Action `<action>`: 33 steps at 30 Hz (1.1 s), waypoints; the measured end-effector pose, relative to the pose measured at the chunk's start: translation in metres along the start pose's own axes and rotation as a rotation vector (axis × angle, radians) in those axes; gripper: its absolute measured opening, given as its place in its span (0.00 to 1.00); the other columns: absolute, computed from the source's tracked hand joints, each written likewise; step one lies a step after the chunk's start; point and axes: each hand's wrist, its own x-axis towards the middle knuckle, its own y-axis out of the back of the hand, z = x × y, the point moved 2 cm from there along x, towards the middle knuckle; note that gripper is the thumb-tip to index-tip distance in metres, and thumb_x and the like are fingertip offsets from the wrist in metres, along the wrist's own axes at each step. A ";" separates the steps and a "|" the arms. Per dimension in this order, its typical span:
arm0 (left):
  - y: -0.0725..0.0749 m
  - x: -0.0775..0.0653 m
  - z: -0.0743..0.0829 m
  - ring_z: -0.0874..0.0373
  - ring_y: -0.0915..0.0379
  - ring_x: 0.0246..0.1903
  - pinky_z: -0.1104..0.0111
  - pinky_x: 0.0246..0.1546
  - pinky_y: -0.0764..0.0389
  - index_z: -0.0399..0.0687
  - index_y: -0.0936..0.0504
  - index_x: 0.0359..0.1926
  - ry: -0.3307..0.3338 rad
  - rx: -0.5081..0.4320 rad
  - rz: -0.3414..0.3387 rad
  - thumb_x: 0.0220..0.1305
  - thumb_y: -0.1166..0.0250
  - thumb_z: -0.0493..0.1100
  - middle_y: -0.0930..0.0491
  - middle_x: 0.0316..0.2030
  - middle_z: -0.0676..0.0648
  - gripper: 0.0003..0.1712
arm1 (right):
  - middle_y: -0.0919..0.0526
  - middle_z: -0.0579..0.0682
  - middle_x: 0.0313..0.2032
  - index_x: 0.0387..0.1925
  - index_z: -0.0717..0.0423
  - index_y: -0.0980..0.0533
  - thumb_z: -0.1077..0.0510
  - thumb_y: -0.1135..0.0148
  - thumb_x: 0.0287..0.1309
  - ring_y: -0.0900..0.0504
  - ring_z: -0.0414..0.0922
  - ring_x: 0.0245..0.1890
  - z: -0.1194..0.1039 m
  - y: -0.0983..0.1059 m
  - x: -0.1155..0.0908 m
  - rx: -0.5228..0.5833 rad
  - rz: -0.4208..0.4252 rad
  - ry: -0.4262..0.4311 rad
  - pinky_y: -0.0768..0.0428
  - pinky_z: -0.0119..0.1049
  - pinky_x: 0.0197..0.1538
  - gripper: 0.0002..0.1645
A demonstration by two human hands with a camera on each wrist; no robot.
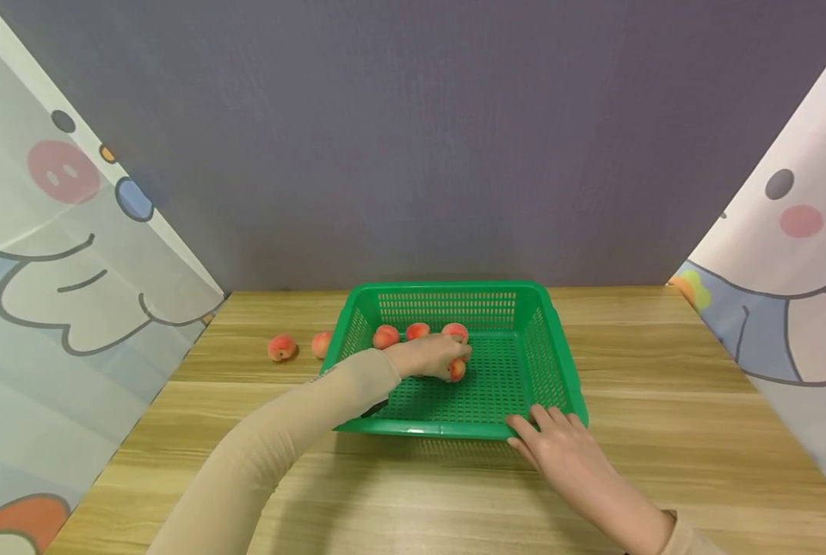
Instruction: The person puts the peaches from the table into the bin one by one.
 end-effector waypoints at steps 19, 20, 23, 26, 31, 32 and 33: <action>0.005 -0.002 0.003 0.63 0.34 0.25 0.74 0.23 0.34 0.51 0.29 0.51 0.032 -0.016 -0.050 0.56 0.38 0.44 0.32 0.43 0.50 0.21 | 0.26 0.48 0.26 0.35 0.57 0.23 0.41 0.73 0.65 0.26 0.43 0.22 0.001 -0.001 0.000 -0.008 0.006 0.005 0.28 0.35 0.21 0.35; 0.005 -0.002 0.004 0.63 0.35 0.24 0.74 0.23 0.34 0.50 0.29 0.51 0.029 -0.020 -0.050 0.56 0.38 0.44 0.32 0.42 0.50 0.20 | 0.26 0.48 0.26 0.35 0.57 0.23 0.41 0.73 0.65 0.26 0.43 0.22 0.001 -0.001 0.000 -0.009 0.008 0.007 0.28 0.35 0.21 0.35; 0.008 -0.003 0.005 0.62 0.35 0.25 0.73 0.24 0.33 0.50 0.29 0.52 0.021 -0.023 -0.053 0.57 0.39 0.46 0.31 0.43 0.49 0.21 | 0.26 0.48 0.26 0.34 0.57 0.22 0.41 0.74 0.65 0.27 0.42 0.21 0.001 -0.001 0.000 -0.009 0.013 0.007 0.28 0.34 0.21 0.35; 0.011 -0.004 0.005 0.63 0.35 0.28 0.74 0.27 0.32 0.50 0.29 0.51 0.017 -0.033 -0.048 0.56 0.39 0.48 0.30 0.43 0.49 0.21 | 0.26 0.47 0.26 0.34 0.58 0.22 0.41 0.73 0.65 0.28 0.41 0.21 0.001 -0.001 0.000 -0.007 0.015 0.004 0.29 0.33 0.21 0.35; 0.016 -0.008 0.006 0.65 0.32 0.31 0.76 0.29 0.30 0.49 0.29 0.51 0.009 -0.070 -0.049 0.57 0.40 0.47 0.27 0.44 0.50 0.21 | 0.26 0.48 0.26 0.34 0.58 0.22 0.41 0.73 0.65 0.27 0.42 0.21 0.001 -0.001 0.000 -0.003 0.008 0.007 0.28 0.33 0.21 0.35; 0.018 -0.010 0.007 0.64 0.32 0.30 0.75 0.29 0.31 0.48 0.29 0.51 0.007 -0.082 -0.051 0.58 0.40 0.46 0.27 0.45 0.50 0.20 | 0.26 0.48 0.26 0.35 0.58 0.22 0.41 0.73 0.65 0.27 0.43 0.21 0.001 -0.001 0.000 -0.001 0.006 0.006 0.28 0.34 0.21 0.35; 0.019 -0.012 0.007 0.64 0.33 0.29 0.76 0.29 0.31 0.48 0.29 0.51 0.006 -0.090 -0.053 0.58 0.40 0.45 0.27 0.46 0.50 0.20 | 0.26 0.48 0.26 0.35 0.58 0.23 0.41 0.73 0.65 0.26 0.43 0.22 0.001 -0.001 0.000 0.000 0.003 0.005 0.27 0.35 0.22 0.35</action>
